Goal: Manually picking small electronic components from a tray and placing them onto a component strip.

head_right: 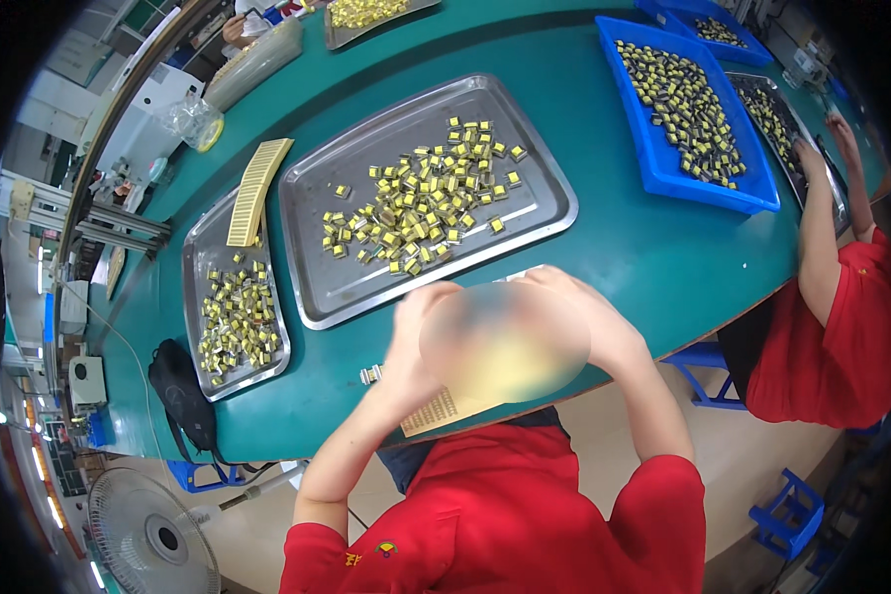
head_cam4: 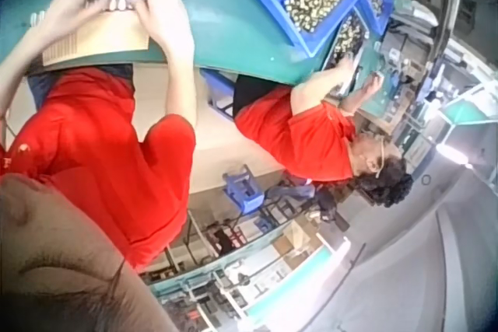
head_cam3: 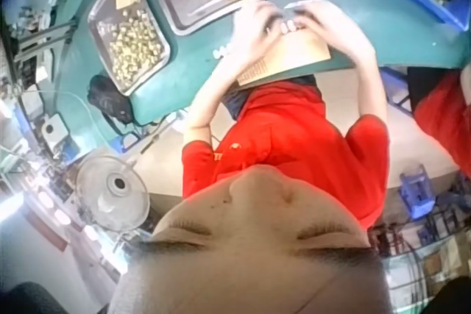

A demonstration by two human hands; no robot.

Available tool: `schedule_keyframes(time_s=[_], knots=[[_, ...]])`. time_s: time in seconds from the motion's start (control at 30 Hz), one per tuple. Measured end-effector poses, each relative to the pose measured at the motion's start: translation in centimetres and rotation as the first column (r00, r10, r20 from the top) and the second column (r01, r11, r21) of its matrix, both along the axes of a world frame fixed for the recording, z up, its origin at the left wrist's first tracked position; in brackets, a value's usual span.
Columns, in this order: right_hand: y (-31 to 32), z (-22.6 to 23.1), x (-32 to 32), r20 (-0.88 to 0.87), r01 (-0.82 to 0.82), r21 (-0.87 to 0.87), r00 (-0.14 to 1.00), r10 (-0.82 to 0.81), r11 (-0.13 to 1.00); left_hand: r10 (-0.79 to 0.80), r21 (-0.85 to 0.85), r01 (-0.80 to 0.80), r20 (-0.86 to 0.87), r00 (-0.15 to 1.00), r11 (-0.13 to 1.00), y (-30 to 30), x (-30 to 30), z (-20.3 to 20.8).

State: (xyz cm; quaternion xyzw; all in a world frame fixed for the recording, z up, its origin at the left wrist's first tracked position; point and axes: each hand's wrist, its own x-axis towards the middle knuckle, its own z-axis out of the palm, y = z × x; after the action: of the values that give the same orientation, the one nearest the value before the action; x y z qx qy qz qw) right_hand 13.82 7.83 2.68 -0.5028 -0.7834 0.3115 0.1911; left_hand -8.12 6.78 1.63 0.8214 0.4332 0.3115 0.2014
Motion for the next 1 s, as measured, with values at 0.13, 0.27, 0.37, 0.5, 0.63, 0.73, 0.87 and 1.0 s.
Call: schedule_keyframes(time_s=[0.13, 0.27, 0.37, 0.5, 0.63, 0.73, 0.87, 1.0], knots=[[2.7, 0.7, -2.2, 0.019, 0.046, 0.245, 0.998, -0.053, 0.968, 0.351, 0.152, -0.336, -0.084, 0.933, 0.930, 2.6, -2.5, 0.0], [5.4, -0.8, -5.2, 0.060, 0.007, 0.432, 0.998, -0.036, 0.902, 0.375, 0.103, -0.365, -0.110, 0.921, 0.925, 4.5, -3.7, -0.6], [6.5, -0.8, -7.1, 0.146, 0.001, 0.406, 0.987, -0.066, 0.914, 0.326, 0.049, -0.323, -0.069, 0.943, 0.945, 4.9, -4.2, -0.9], [6.8, -1.6, -8.0, 0.206, 0.038, 0.304, 0.973, -0.105, 0.952, 0.319, -0.008, -0.319, -0.024, 0.948, 0.948, 4.6, -4.5, -0.3], [6.6, -1.1, -7.4, 0.016, 0.153, 0.127, 0.988, -0.156, 0.980, 0.404, -0.588, -0.110, 0.398, 0.824, 0.801, 3.4, -5.8, 1.6], [6.0, 0.5, -5.3, -0.291, 0.140, -0.308, 0.928, -0.233, 0.941, 0.457, -0.698, 0.224, 0.643, 0.614, 0.681, 2.4, -6.6, 2.2], [5.0, 1.2, -4.1, -0.588, -0.162, -0.635, 0.735, -0.336, 0.755, 0.547, -0.723, 0.356, 0.685, 0.482, 0.592, 0.6, -8.4, 1.9], [3.7, 1.4, -3.9, -0.608, -0.204, -0.727, 0.636, -0.476, 0.656, 0.528, -0.715, 0.222, 0.657, 0.538, 0.663, -1.2, -10.6, 1.3]])
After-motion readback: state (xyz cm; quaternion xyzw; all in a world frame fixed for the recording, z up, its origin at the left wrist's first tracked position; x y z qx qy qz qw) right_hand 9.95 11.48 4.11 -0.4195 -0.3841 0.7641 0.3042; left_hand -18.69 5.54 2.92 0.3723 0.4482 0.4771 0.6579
